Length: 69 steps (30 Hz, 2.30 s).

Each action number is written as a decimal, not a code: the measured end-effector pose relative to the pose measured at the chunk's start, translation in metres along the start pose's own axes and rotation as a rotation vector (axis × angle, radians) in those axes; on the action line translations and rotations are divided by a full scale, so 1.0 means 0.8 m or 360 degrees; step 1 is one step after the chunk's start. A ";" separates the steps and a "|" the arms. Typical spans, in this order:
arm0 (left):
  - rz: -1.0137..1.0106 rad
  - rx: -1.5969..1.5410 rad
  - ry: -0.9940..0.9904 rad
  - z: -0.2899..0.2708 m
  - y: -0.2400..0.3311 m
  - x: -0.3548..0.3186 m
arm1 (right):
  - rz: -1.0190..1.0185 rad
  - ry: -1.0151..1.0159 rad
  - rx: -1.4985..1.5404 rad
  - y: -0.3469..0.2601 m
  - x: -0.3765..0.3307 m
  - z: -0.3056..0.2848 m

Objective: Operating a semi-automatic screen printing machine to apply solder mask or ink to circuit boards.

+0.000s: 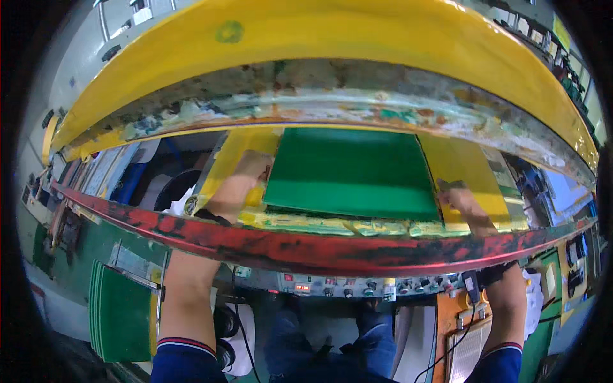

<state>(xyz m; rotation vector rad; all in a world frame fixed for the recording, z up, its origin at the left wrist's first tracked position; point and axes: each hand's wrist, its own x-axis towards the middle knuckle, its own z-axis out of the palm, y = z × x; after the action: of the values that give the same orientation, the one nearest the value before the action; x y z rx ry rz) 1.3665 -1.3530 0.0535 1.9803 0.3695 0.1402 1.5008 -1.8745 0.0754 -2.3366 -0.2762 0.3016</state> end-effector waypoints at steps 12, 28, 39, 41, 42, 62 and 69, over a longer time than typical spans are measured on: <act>0.0360 -0.0825 0.0477 -0.014 0.001 -0.157 | 0.0065 -0.0245 0.1364 -0.063 0.071 -0.006; 0.0235 -0.0053 0.0300 -0.055 0.008 -0.468 | -0.0797 0.0279 0.0995 -0.048 -0.351 0.070; 0.0497 -0.1347 0.0762 -0.068 0.041 -0.454 | -0.1091 0.0307 0.1111 -0.068 -0.347 0.048; 0.0626 -0.1573 0.0622 -0.066 0.017 -0.415 | -0.1061 0.0176 0.1315 -0.073 -0.321 0.034; 0.0587 -0.1594 0.0488 -0.060 0.030 -0.401 | -0.0874 -0.0048 0.1499 -0.079 -0.311 0.022; 0.0328 0.0264 -0.0258 -0.008 0.005 -0.021 | -0.0289 0.0664 0.0939 0.028 0.042 -0.009; 0.0416 0.0339 -0.0123 -0.006 -0.014 -0.026 | -0.0361 0.0618 -0.0203 -0.015 0.024 0.033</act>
<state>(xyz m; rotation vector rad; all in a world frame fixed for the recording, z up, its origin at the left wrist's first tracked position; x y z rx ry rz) 1.3436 -1.3512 0.0470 2.2330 0.0757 0.1965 1.5102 -1.8432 0.0628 -2.3995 -0.3712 -0.2862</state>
